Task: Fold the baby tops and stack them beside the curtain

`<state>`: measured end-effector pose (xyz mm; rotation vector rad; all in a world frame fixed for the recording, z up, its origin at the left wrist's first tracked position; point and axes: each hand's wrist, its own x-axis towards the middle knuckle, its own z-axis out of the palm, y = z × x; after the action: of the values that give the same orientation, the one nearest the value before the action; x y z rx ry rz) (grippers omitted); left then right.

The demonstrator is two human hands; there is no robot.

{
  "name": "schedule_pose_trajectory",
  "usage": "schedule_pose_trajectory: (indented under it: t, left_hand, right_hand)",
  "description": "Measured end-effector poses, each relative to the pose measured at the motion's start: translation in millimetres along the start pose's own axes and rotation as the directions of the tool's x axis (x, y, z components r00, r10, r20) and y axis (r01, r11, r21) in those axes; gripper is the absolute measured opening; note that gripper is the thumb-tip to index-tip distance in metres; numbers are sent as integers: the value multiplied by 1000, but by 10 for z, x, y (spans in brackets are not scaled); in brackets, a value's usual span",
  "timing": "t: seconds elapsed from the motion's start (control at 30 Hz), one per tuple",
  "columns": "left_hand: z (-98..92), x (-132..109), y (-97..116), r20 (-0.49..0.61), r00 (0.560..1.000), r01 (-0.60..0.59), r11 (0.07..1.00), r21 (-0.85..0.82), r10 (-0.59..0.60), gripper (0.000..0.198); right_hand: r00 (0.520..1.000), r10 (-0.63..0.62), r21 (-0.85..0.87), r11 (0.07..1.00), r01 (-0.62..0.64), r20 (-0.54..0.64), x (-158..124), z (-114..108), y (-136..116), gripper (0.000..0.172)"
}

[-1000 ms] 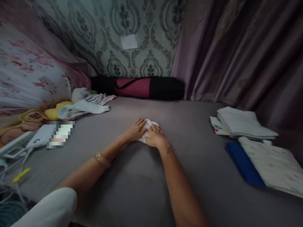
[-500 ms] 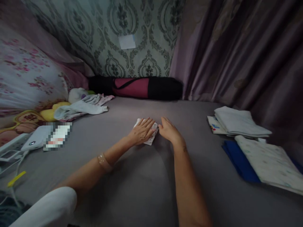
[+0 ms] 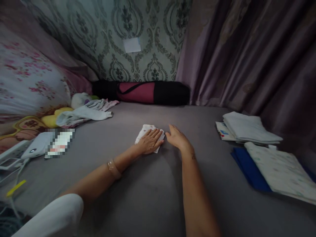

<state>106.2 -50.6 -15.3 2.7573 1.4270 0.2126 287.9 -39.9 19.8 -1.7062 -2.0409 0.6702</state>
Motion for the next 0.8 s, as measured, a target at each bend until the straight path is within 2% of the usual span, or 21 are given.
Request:
schedule_pose_trajectory:
  t: [0.1,0.17,0.23,0.3,0.37,0.43,0.47,0.57,0.63,0.73,0.8]
  left_hand:
    - [-235,-1,-80,-6,1000,15,992,-123,-16,58]
    - [-388,-38,-169,-76,992,88,980,-180,-103,56]
    - [-458,-98,-261,-110,968,200,958,-205,-226,56]
    - [-418,-161,-334,-42,949,293,926,-238,-311,57]
    - [-306,-207,-372,37,944,323,896,-304,-327,58]
    - [-187,-233,-377,45,939,330,856,-398,-341,58]
    - [-143,-241,-371,16,933,325,826,-460,-359,56]
    - [-87,-261,-345,-105,894,253,684,-685,-435,40]
    - [-90,-271,-336,-149,864,182,573,-799,-482,26]
    - [-107,-264,-343,-100,832,137,378,-916,-545,19]
    - [-129,-245,-357,-10,781,150,203,-968,-624,20]
  right_hand:
    - [1000,10,-26,1000,-10,18,-6,-15,-2,57]
    - [1000,12,-36,999,-11,21,-2,-19,-1,58]
    - [1000,18,-36,999,-18,17,11,-14,7,59]
    - [999,32,-35,999,-32,16,30,0,24,58]
    - [999,35,-31,999,-34,22,48,19,50,60]
    - [999,30,-33,999,-29,32,61,34,78,62]
    - [999,29,-37,999,-28,38,66,40,90,62]
    - [997,38,-48,998,-35,63,77,49,99,63]
    - [995,51,-47,998,-47,86,80,60,66,61]
    - [988,88,-66,995,-80,128,55,99,-49,49]
    - [980,138,-80,989,-128,140,15,135,-155,38]
